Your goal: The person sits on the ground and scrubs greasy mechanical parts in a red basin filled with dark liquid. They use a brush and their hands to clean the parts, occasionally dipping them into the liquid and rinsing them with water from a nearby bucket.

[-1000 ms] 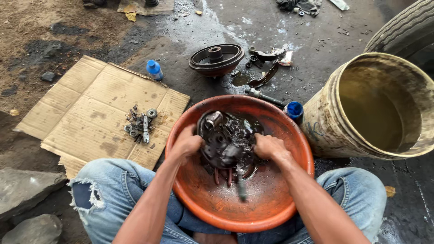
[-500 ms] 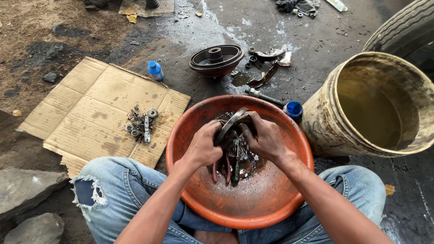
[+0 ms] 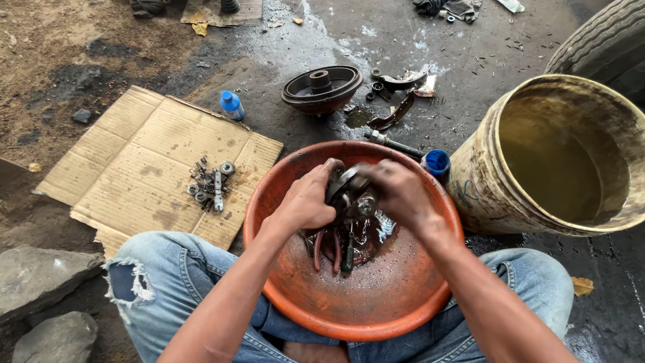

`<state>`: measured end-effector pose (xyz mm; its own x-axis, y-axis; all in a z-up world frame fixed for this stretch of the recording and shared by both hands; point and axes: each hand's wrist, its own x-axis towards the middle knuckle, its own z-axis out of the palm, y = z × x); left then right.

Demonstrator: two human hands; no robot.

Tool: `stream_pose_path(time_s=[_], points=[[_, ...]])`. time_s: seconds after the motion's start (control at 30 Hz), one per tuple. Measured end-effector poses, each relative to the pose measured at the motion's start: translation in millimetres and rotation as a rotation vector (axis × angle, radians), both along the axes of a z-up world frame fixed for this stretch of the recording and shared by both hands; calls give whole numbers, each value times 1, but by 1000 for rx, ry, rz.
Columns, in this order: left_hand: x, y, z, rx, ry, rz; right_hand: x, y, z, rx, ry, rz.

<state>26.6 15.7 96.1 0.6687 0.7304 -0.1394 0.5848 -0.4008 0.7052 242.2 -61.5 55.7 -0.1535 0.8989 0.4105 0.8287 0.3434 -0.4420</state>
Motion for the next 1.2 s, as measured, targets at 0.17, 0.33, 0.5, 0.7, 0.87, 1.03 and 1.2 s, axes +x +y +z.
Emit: stream_pose_path(time_s=[0.17,0.33,0.5,0.7,0.87,1.03,1.2], points=[[11,-13,15,60,187,18,-20,-8,0,58,-40,45],[23,-26,13,118,78,118,-17,-7,8,91,-34,68],[29,-27,-8,180,-50,106,-2,-12,6,30,-44,28],[27,-26,-21,154,-70,152,8,-5,-1,-90,-26,-133],[21,-18,-33,256,-122,157,-12,-18,-4,69,-73,71],[18,-16,-26,151,-171,252,-15,-7,0,-11,36,-192],[14,-17,-23,208,-229,204,-28,-14,-17,163,149,-75]])
